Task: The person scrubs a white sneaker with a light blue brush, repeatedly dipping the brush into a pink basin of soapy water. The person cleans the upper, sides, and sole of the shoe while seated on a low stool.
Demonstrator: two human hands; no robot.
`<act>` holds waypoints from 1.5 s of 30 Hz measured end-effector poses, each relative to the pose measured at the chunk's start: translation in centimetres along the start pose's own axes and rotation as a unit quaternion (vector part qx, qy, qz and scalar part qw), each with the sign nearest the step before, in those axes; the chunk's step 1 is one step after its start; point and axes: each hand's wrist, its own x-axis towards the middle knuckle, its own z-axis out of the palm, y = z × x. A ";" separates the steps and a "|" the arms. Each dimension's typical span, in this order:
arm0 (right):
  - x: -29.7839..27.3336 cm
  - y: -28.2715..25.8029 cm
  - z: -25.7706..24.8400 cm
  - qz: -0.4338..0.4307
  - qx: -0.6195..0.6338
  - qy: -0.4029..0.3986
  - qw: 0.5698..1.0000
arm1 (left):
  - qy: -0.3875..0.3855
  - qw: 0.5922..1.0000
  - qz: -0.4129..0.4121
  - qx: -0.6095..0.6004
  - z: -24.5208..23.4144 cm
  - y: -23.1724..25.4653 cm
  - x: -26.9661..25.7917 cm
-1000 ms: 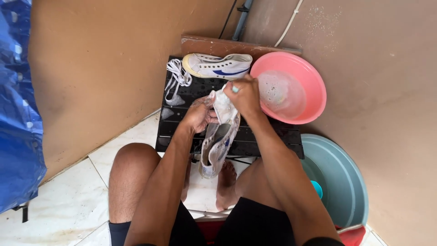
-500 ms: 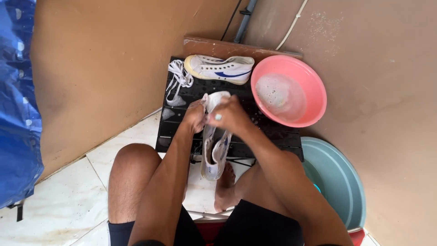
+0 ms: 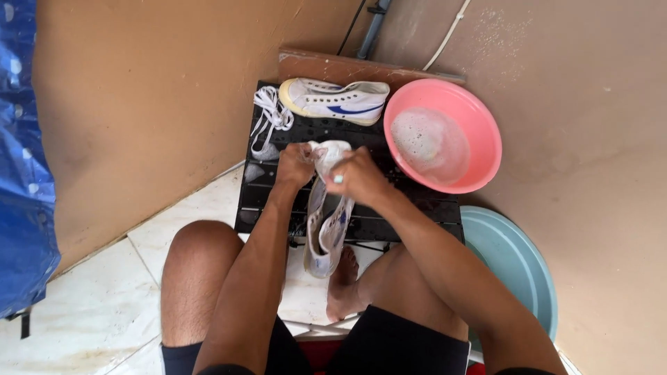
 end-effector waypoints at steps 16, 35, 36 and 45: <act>0.7 0.2 -3.6 -0.093 0.035 -0.123 0.987 | 0.075 0.996 -0.043 -0.014 4.9 -0.5 2.3; -1.0 3.1 -3.5 0.000 0.069 -0.165 0.984 | 0.023 0.991 0.078 -0.104 6.5 -2.7 -0.4; -1.2 4.0 -3.7 0.007 0.021 -0.136 0.990 | 0.035 0.989 0.089 -0.113 7.3 -3.6 0.3; -0.8 0.7 -3.5 0.064 0.219 -0.219 0.949 | 0.058 0.979 0.123 -0.152 6.2 -3.1 -2.8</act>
